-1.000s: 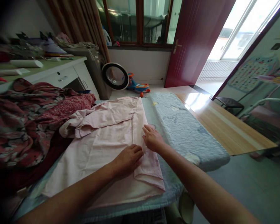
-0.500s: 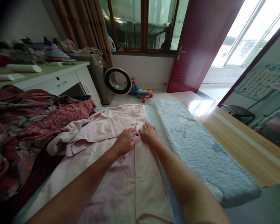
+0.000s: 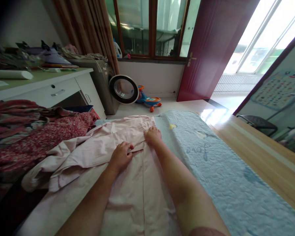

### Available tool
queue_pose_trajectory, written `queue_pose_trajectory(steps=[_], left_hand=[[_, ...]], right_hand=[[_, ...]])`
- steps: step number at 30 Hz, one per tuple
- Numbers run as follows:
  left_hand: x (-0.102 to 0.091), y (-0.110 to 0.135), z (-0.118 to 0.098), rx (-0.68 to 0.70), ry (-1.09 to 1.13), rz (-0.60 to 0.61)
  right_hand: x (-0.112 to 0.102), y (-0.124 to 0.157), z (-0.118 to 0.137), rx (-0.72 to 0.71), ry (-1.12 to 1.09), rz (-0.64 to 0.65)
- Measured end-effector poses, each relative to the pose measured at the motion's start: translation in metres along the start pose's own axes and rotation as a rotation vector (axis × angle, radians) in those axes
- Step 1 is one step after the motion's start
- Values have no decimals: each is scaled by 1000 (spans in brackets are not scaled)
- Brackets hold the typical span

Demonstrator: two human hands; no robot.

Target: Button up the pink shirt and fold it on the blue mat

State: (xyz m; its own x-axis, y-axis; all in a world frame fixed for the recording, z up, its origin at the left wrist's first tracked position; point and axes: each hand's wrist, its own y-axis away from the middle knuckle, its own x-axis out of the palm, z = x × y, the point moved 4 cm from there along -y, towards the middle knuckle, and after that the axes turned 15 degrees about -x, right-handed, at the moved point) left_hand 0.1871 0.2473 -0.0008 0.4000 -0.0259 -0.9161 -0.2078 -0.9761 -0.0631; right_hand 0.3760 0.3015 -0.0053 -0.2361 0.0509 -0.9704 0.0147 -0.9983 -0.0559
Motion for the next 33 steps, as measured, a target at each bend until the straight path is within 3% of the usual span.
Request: queue_pose_trajectory(steps=[8, 16, 24, 29, 33], left_hand=[[-16, -2, -5, -13, -134, -163], [-1, -6, 3, 1, -118, 52], [-1, -5, 2, -8, -75, 29], [-5, -3, -1, -9, -39, 4], [-7, -1, -3, -16, -33, -8]], right_hand=[[8, -50, -11, 113, -25, -19], [18, -65, -24, 44, -81, -199], [1, -91, -76, 326, -190, -273], [5, -114, -82, 463, -303, -153], [1, -117, -76, 474, -258, -186]])
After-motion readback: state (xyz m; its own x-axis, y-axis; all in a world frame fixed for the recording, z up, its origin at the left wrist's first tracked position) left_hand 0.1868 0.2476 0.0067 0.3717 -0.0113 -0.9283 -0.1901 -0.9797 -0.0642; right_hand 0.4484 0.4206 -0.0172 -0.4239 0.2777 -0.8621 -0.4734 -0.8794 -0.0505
